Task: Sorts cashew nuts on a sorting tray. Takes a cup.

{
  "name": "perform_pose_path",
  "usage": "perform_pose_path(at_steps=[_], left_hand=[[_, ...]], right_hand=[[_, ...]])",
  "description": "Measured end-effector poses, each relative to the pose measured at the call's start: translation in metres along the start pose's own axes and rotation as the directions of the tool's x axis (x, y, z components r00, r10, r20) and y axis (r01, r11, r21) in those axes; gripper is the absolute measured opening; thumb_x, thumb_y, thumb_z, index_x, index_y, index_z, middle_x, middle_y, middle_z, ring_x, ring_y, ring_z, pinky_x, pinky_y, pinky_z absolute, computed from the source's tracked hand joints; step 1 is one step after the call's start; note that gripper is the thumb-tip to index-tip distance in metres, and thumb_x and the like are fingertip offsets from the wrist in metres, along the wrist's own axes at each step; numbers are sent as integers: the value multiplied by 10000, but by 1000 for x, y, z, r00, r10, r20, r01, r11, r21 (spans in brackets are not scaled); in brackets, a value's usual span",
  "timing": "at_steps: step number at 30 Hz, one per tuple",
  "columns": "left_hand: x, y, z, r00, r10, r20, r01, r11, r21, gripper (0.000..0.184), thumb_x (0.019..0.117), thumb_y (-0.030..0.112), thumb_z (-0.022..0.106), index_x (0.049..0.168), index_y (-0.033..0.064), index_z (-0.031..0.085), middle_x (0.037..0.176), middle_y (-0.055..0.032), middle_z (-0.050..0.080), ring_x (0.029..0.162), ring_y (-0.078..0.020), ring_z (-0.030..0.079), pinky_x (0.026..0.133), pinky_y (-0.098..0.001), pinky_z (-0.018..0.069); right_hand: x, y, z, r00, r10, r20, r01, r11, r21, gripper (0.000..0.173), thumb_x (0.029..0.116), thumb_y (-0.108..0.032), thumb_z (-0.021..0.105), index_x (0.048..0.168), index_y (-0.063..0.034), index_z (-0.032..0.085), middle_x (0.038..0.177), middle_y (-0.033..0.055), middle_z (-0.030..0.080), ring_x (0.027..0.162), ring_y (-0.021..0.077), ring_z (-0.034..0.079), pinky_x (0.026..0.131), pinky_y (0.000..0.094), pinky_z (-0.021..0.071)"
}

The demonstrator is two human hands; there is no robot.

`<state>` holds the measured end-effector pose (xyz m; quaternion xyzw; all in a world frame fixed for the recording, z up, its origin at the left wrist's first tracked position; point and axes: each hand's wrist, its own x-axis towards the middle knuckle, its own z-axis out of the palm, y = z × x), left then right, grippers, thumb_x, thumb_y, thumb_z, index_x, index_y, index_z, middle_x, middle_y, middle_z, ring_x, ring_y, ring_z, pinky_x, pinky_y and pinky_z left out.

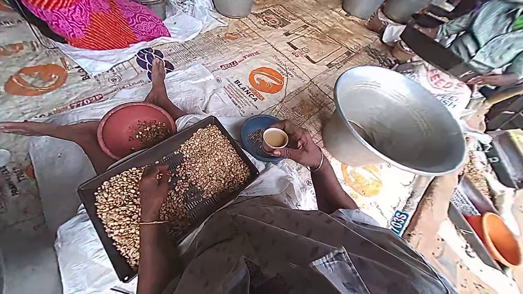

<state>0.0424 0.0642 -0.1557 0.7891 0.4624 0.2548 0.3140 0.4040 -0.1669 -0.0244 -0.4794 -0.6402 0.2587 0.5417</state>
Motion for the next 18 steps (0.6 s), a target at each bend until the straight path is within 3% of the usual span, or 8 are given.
perform_pose_path(at_steps=[3, 6, 9, 12, 15, 18], left_hand=[[-1, 2, 2, 997, 68, -30, -65, 993, 96, 269, 1017, 30, 520, 1214, -85, 663, 1348, -303, 587, 1285, -467, 551, 1086, -642, 411], [-3, 5, 5, 996, 89, -26, -84, 986, 145, 267, 1020, 12, 521, 1220, -97, 661, 1364, -303, 567, 1258, -465, 566, 1062, -627, 440], [-2, 3, 8, 995, 100, -16, -96, 984, 153, 249, 1017, 5, 531, 1202, -99, 661, 1384, -299, 552, 1231, -457, 586, 1029, -608, 474], [-3, 4, 7, 994, 111, -5, -109, 985, 135, 260, 1032, 17, 512, 1214, -106, 652, 1408, -301, 533, 1268, -445, 564, 1069, -581, 456], [-5, 12, 5, 994, 111, -2, -110, 987, 115, 269, 1037, 10, 499, 1224, -123, 638, 1413, -317, 524, 1287, -463, 548, 1095, -576, 435], [-7, 21, 2, 997, 75, 0, -74, 989, 128, 275, 1045, 19, 500, 1240, -120, 635, 1426, -309, 515, 1268, -458, 558, 1074, -566, 454]], right_hand=[[24, -17, 21, 968, -164, 192, 135, 979, 155, 585, 883, -274, 800, 1298, 71, 576, 1218, 84, 668, 1109, 111, 661, 973, 311, 581], [46, -40, 42, 902, -315, 295, 222, 925, 309, 566, 888, -287, 791, 1265, 79, 579, 1166, 96, 690, 1066, 112, 680, 927, 301, 598], [62, -63, 58, 837, -439, 326, 281, 857, 432, 517, 895, -290, 778, 1222, 76, 615, 1123, 108, 705, 1056, 119, 686, 918, 291, 597], [69, -84, 70, 799, -503, 331, 289, 802, 522, 491, 866, -245, 796, 1172, 104, 637, 1063, 145, 711, 1006, 146, 699, 904, 295, 597], [70, -95, 83, 801, -503, 326, 273, 790, 549, 451, 792, -206, 849, 1081, 100, 687, 973, 159, 719, 904, 156, 705, 836, 279, 587], [65, -97, 91, 790, -512, 336, 249, 770, 588, 451, 812, -249, 846, 1117, 52, 705, 1002, 130, 730, 922, 128, 703, 847, 252, 578]])
